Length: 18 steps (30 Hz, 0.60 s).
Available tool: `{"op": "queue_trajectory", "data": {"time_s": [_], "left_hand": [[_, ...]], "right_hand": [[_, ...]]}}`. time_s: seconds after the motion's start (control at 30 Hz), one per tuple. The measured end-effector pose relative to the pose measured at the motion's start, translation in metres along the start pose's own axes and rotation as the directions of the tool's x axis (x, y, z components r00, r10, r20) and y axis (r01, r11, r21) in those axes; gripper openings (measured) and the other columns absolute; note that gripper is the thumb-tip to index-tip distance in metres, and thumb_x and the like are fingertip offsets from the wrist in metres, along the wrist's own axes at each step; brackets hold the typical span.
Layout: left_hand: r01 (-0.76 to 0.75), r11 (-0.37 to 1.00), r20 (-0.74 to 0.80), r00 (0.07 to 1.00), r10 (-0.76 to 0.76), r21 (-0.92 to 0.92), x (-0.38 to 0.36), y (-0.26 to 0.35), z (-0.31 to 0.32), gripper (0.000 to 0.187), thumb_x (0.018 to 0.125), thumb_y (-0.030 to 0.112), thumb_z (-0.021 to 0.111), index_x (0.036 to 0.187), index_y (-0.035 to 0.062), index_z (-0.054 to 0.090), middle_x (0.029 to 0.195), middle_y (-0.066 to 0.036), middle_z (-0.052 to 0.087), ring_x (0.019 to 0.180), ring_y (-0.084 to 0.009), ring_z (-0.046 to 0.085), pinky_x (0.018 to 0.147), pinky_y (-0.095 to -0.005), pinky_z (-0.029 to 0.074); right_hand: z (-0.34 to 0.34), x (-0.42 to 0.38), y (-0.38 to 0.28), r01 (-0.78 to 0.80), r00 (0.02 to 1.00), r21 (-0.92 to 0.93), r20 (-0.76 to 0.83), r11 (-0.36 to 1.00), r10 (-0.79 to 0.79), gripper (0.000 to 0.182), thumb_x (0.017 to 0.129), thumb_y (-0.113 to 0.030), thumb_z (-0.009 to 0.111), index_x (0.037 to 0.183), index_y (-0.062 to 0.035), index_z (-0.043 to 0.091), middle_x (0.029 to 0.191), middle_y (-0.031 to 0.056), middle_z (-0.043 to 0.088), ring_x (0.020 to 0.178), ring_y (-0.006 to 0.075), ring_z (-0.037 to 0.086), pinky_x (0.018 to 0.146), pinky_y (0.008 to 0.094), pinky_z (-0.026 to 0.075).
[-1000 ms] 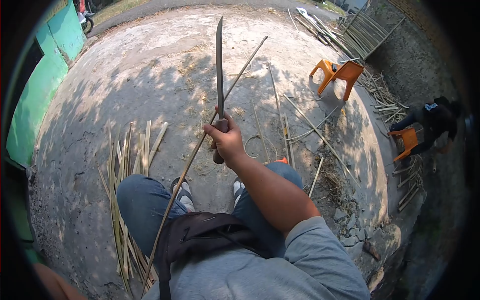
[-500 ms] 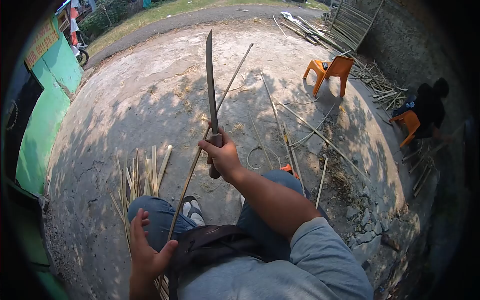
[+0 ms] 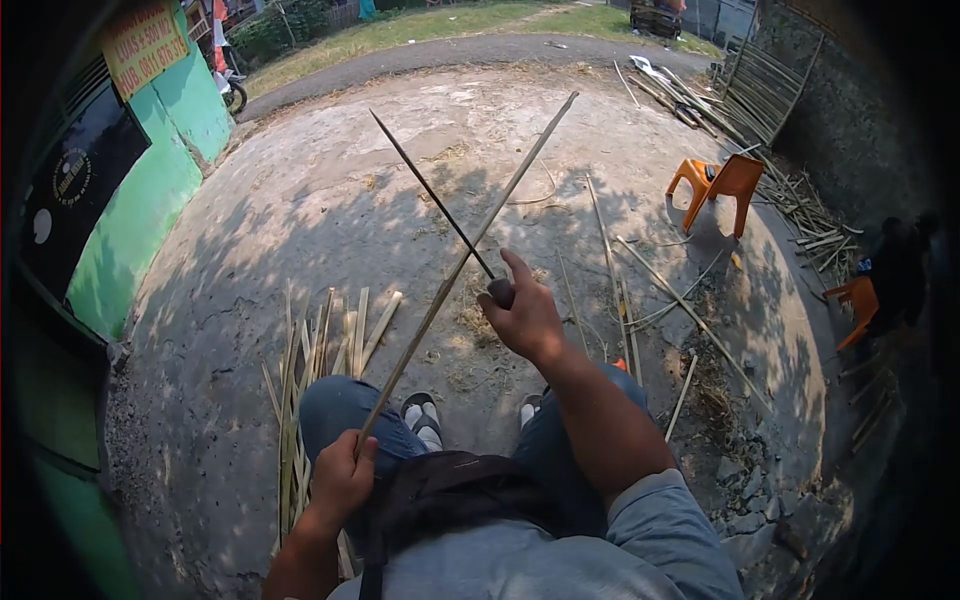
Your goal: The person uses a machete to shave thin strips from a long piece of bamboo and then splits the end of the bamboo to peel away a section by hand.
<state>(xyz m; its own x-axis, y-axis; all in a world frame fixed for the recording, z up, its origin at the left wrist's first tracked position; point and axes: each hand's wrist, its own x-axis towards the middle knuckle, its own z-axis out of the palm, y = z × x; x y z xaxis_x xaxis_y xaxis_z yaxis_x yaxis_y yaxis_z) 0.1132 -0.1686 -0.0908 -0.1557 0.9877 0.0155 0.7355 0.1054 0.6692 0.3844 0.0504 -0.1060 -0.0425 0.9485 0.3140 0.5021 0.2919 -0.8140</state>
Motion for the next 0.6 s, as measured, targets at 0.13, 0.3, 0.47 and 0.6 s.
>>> {"op": "queue_trajectory", "data": {"time_s": [0.13, 0.3, 0.47, 0.6], "left_hand": [[0.030, 0.999, -0.027, 0.999, -0.029, 0.036, 0.005, -0.021, -0.010, 0.042, 0.106, 0.039, 0.058, 0.093, -0.0001, 0.065, 0.071, -0.022, 0.062, 0.069, -0.0451, 0.065, 0.062, -0.0469, 0.048], [0.041, 0.999, -0.047, 0.998, -0.041, 0.015, 0.006, -0.034, -0.006, 0.043, 0.106, 0.041, 0.058, 0.094, 0.0001, 0.066, 0.072, -0.023, 0.063, 0.070, -0.0439, 0.066, 0.061, -0.0456, 0.049], [-0.016, 1.000, -0.070, 0.997, 0.015, -0.005, 0.000, -0.038, -0.006, 0.045, 0.106, 0.043, 0.057, 0.095, 0.0005, 0.066, 0.071, -0.023, 0.063, 0.071, -0.0442, 0.067, 0.061, -0.0456, 0.049], [-0.029, 1.000, -0.069, 0.997, 0.028, -0.009, 0.001, -0.038, -0.008, 0.045, 0.106, 0.043, 0.057, 0.095, 0.0004, 0.066, 0.071, -0.022, 0.062, 0.069, -0.0438, 0.066, 0.061, -0.0453, 0.048]], "right_hand": [[0.007, -0.008, -0.005, 0.176, 0.961, -0.203, 0.246, 0.963, -0.124, 0.033, 0.090, -0.030, 0.072, 0.112, -0.0074, 0.066, 0.086, 0.0198, 0.072, 0.085, 0.0415, 0.071, 0.076, 0.0504, 0.056], [0.036, -0.023, -0.013, 0.496, 0.851, -0.252, 0.330, 0.831, -0.408, 0.017, 0.090, -0.028, 0.067, 0.086, -0.0116, 0.063, 0.077, 0.0135, 0.071, 0.071, 0.0381, 0.071, 0.066, 0.0495, 0.057], [0.038, -0.008, -0.004, 0.483, 0.868, -0.287, 0.279, 0.827, -0.411, 0.017, 0.090, -0.026, 0.066, 0.083, -0.0106, 0.064, 0.073, 0.0158, 0.069, 0.068, 0.0397, 0.069, 0.063, 0.0499, 0.056], [0.030, 0.003, 0.007, 0.353, 0.934, -0.294, 0.156, 0.888, -0.320, 0.018, 0.091, -0.025, 0.065, 0.082, -0.0095, 0.065, 0.073, 0.0183, 0.068, 0.068, 0.0407, 0.069, 0.062, 0.0513, 0.055]]}}
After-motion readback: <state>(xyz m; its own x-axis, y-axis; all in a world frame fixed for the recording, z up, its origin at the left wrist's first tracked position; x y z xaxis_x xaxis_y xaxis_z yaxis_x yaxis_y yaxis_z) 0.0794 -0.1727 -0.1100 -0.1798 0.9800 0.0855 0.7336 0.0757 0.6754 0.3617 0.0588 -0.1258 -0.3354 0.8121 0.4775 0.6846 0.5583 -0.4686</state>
